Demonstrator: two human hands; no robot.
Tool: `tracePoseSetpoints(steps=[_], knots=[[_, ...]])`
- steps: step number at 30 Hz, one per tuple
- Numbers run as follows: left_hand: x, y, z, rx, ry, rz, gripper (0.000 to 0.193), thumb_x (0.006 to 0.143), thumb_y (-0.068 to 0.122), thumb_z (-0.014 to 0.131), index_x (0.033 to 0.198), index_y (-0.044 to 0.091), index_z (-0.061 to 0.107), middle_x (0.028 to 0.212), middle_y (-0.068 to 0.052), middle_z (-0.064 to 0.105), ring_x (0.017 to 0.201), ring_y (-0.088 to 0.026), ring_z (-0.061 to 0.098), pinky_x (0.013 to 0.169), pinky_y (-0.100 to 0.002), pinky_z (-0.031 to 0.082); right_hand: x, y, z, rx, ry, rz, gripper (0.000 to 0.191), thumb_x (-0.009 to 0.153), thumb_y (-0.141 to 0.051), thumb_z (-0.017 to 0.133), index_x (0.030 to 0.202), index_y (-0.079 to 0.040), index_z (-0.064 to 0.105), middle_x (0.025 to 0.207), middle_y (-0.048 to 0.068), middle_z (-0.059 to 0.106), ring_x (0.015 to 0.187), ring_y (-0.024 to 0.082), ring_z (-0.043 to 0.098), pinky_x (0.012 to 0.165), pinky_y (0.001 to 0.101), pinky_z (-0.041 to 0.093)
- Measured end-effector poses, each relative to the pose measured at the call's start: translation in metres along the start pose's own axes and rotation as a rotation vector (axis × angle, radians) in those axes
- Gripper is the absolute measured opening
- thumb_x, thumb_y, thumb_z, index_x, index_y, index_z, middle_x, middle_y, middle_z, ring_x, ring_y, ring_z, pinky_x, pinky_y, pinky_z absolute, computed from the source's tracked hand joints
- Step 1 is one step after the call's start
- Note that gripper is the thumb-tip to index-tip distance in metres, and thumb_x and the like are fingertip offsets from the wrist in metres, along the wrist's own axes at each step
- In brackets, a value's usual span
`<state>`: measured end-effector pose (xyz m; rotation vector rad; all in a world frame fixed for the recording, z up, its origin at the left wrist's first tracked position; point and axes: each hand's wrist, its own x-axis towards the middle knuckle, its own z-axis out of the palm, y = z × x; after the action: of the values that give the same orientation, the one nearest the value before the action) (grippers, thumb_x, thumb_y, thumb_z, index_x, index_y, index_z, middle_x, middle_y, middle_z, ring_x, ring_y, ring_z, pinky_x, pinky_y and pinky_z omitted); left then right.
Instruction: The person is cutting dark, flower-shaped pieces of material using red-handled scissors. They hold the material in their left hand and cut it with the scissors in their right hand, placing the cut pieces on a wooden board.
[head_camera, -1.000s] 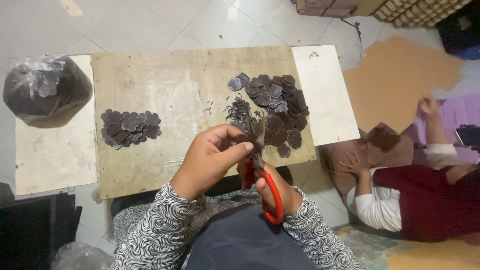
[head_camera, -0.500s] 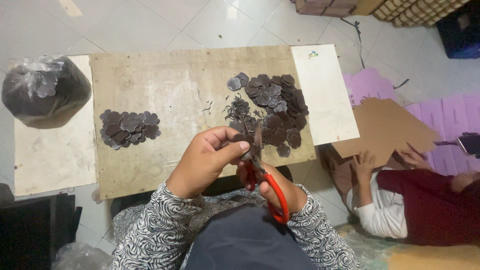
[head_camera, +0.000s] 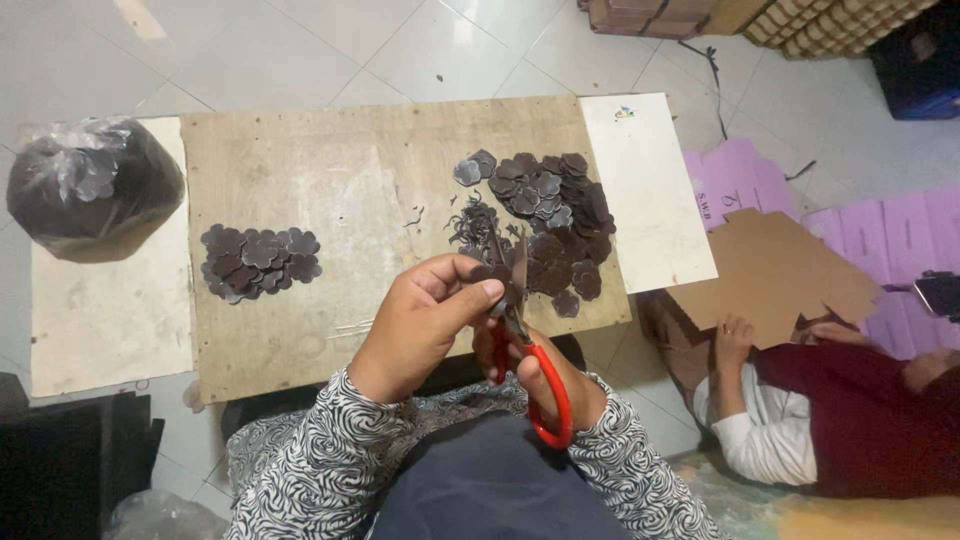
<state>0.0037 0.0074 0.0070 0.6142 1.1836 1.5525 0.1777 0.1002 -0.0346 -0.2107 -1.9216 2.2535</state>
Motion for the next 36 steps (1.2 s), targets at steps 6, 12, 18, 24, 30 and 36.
tracePoseSetpoints(steps=[6, 12, 18, 24, 30, 36], knots=[[0.002, -0.005, 0.002, -0.051, 0.014, 0.002, 0.01, 0.097, 0.011, 0.066, 0.096, 0.001, 0.066, 0.084, -0.003, 0.072, 0.075, -0.009, 0.066, 0.071, -0.026, 0.056, 0.002, 0.008, 0.002, -0.052, 0.051, -0.062, 0.082, 0.1, -0.082, 0.039, 0.11, -0.002, 0.05, 0.092, 0.003, 0.048, 0.082, 0.014, 0.047, 0.074, 0.0284, 0.043], [0.005, -0.017, 0.008, -0.047, 0.091, 0.072, 0.01, 0.096, 0.011, 0.071, 0.093, 0.002, 0.068, 0.08, -0.002, 0.069, 0.073, -0.007, 0.062, 0.067, -0.024, 0.052, 0.005, 0.013, 0.008, -0.128, 0.174, -0.083, 0.081, 0.098, -0.078, 0.038, 0.117, -0.001, 0.051, 0.095, 0.005, 0.052, 0.082, 0.014, 0.052, 0.072, 0.0291, 0.047], [0.007, -0.02, 0.01, -0.057, 0.12, 0.044, 0.011, 0.094, 0.011, 0.073, 0.091, 0.001, 0.068, 0.077, -0.003, 0.069, 0.066, -0.009, 0.061, 0.06, -0.025, 0.052, 0.006, 0.014, 0.014, -0.084, 0.237, -0.102, 0.072, 0.102, -0.07, 0.039, 0.115, 0.0, 0.05, 0.092, 0.004, 0.048, 0.078, 0.013, 0.049, 0.069, 0.0289, 0.045], [0.008, -0.018, 0.008, -0.023, 0.142, 0.036, 0.01, 0.094, 0.01, 0.072, 0.094, 0.0, 0.069, 0.081, -0.005, 0.072, 0.074, -0.01, 0.066, 0.07, -0.026, 0.056, 0.005, 0.019, 0.013, 0.03, 0.206, -0.051, 0.064, 0.102, -0.067, 0.044, 0.11, -0.004, 0.048, 0.088, 0.0, 0.043, 0.075, 0.01, 0.043, 0.066, 0.0254, 0.042], [0.006, -0.017, 0.004, -0.037, 0.131, 0.098, 0.011, 0.093, 0.01, 0.07, 0.099, 0.002, 0.07, 0.092, -0.002, 0.074, 0.087, -0.008, 0.068, 0.083, -0.025, 0.056, 0.004, 0.022, 0.011, 0.177, 0.178, -0.033, 0.057, 0.102, -0.063, 0.052, 0.104, -0.006, 0.045, 0.088, 0.0, 0.041, 0.075, 0.009, 0.039, 0.065, 0.0247, 0.038], [0.006, -0.018, -0.001, 0.032, 0.157, 0.105, 0.01, 0.095, 0.011, 0.07, 0.099, 0.002, 0.071, 0.09, 0.0, 0.073, 0.08, -0.006, 0.064, 0.071, -0.022, 0.05, 0.003, 0.016, 0.007, 0.044, 0.161, -0.009, 0.057, 0.103, -0.064, 0.046, 0.104, -0.007, 0.047, 0.083, -0.002, 0.04, 0.071, 0.008, 0.04, 0.062, 0.023, 0.038]])
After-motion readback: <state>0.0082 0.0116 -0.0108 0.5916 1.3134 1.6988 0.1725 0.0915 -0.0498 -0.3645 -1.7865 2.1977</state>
